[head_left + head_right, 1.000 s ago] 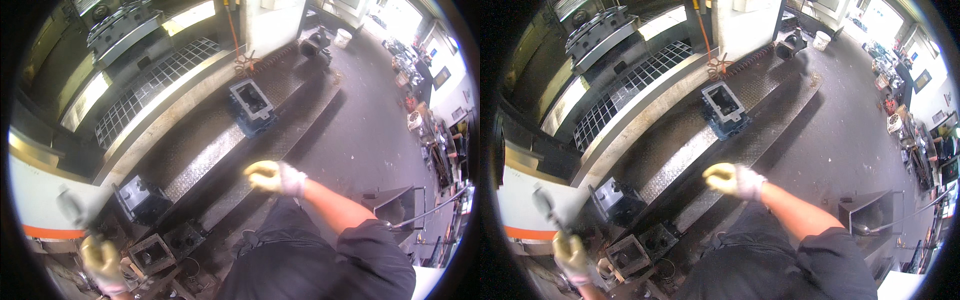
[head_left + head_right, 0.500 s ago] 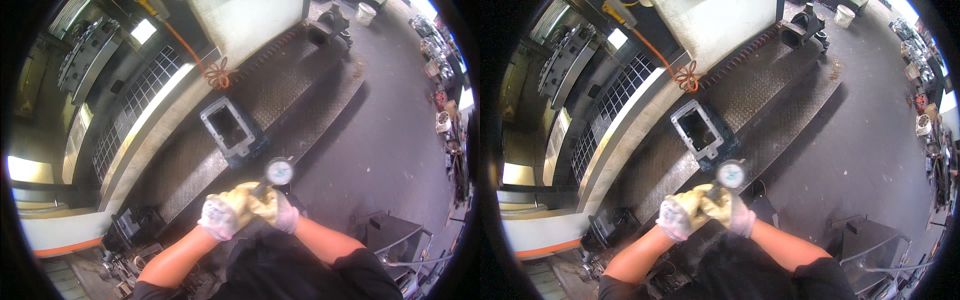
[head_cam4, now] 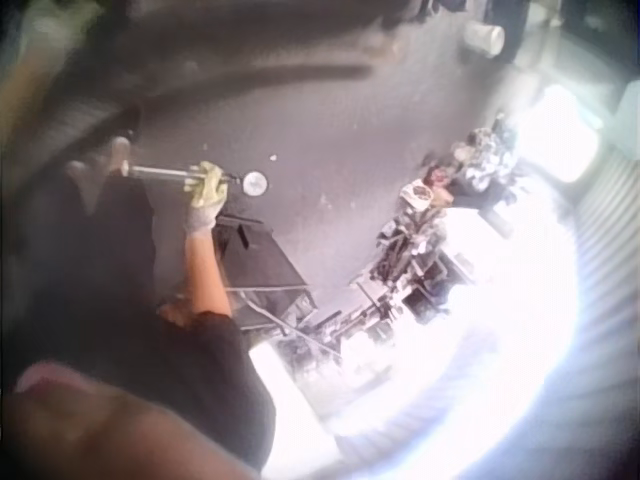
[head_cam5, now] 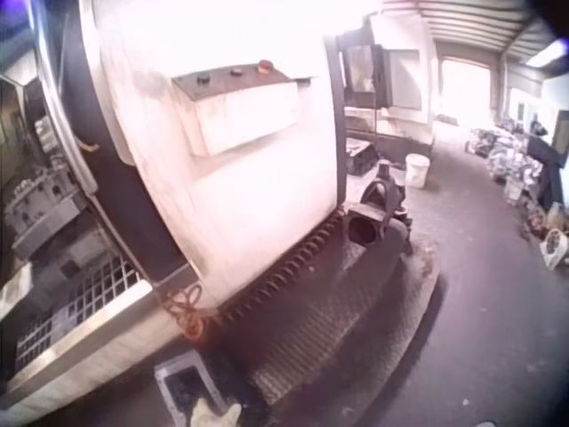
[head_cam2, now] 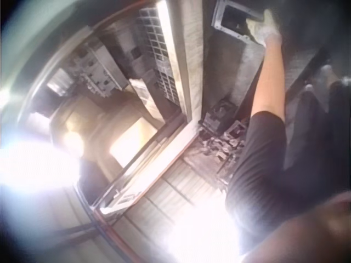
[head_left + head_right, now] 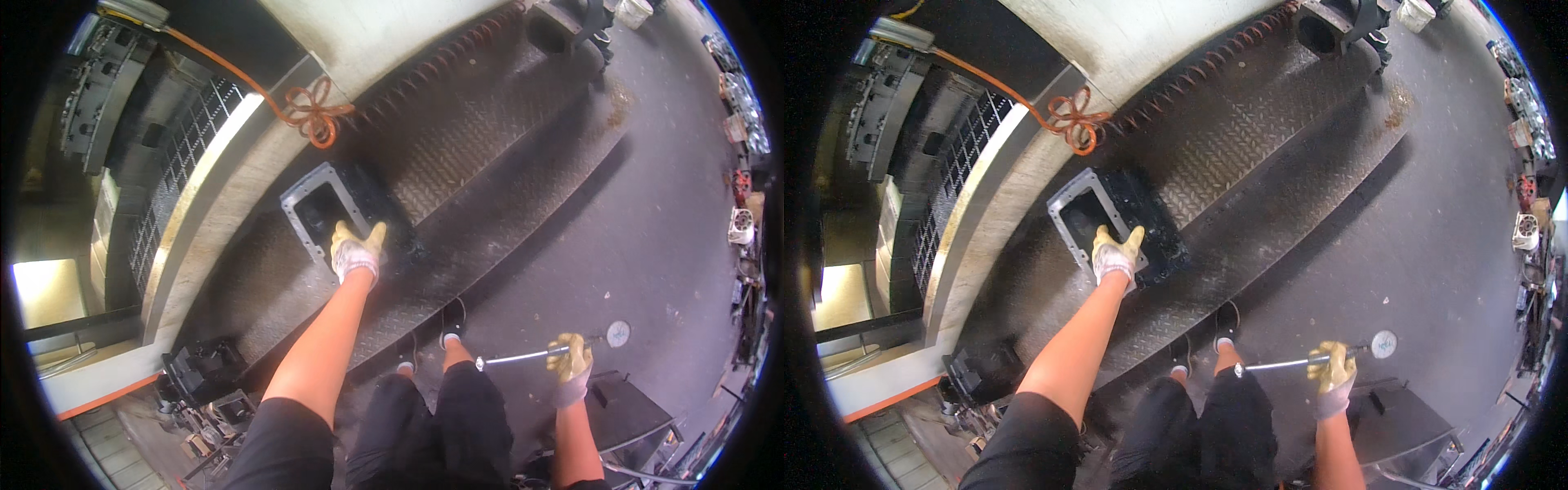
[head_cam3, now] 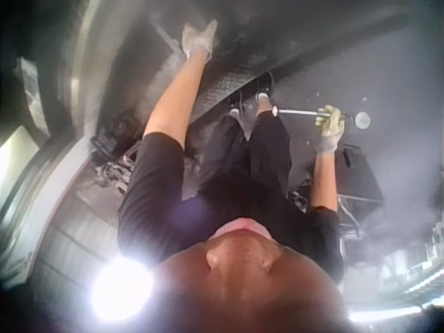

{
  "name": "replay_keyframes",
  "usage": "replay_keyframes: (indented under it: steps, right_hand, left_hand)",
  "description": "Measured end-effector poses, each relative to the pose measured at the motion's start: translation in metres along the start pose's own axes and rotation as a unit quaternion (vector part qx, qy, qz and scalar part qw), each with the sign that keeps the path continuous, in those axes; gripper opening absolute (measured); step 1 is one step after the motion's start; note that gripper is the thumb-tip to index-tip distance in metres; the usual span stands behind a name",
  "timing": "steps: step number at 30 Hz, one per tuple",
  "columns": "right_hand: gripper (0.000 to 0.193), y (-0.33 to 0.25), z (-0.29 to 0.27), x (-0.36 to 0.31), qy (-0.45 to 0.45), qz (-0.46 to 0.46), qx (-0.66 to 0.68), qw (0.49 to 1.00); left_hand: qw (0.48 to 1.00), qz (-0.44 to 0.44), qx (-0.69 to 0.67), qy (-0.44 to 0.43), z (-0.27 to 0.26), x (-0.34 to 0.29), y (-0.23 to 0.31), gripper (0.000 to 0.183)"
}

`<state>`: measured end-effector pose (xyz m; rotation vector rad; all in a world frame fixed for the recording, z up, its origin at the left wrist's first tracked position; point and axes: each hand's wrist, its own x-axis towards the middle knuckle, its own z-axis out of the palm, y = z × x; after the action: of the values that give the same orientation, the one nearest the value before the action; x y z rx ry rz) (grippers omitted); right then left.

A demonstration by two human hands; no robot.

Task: The person uses a bore gauge to measure the internal cylinders of a metal engine block. They then pick up the engine block and place it onto a machine fixture, securing it by hand.

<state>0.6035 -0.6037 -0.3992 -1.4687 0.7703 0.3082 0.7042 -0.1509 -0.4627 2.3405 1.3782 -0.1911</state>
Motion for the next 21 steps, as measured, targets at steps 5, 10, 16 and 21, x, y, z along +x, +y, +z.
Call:
replay_keyframes:
  steps: [5, 10, 16, 21]
  right_hand:
    - [0.033, 0.042, -0.029, -0.001, 0.079, 0.114, 0.037, 0.99]
    - [0.032, 0.056, 0.0, -0.008, 0.072, 0.15, 0.074, 0.983]
    - [0.038, 0.065, 0.059, -0.025, 0.012, 0.132, 0.051, 0.99]
    - [0.037, 0.087, 0.085, -0.033, -0.019, 0.149, 0.082, 0.985]
  left_hand:
    - [0.997, -0.054, -0.021, 0.057, 0.062, 0.014, -0.003, 0.058]
    - [0.996, -0.017, -0.081, 0.025, 0.067, 0.02, -0.02, 0.052]
    - [0.991, 0.11, -0.081, -0.001, 0.037, 0.027, -0.079, 0.048]
    - [0.982, 0.156, -0.013, -0.102, -0.019, 0.031, -0.151, 0.052]
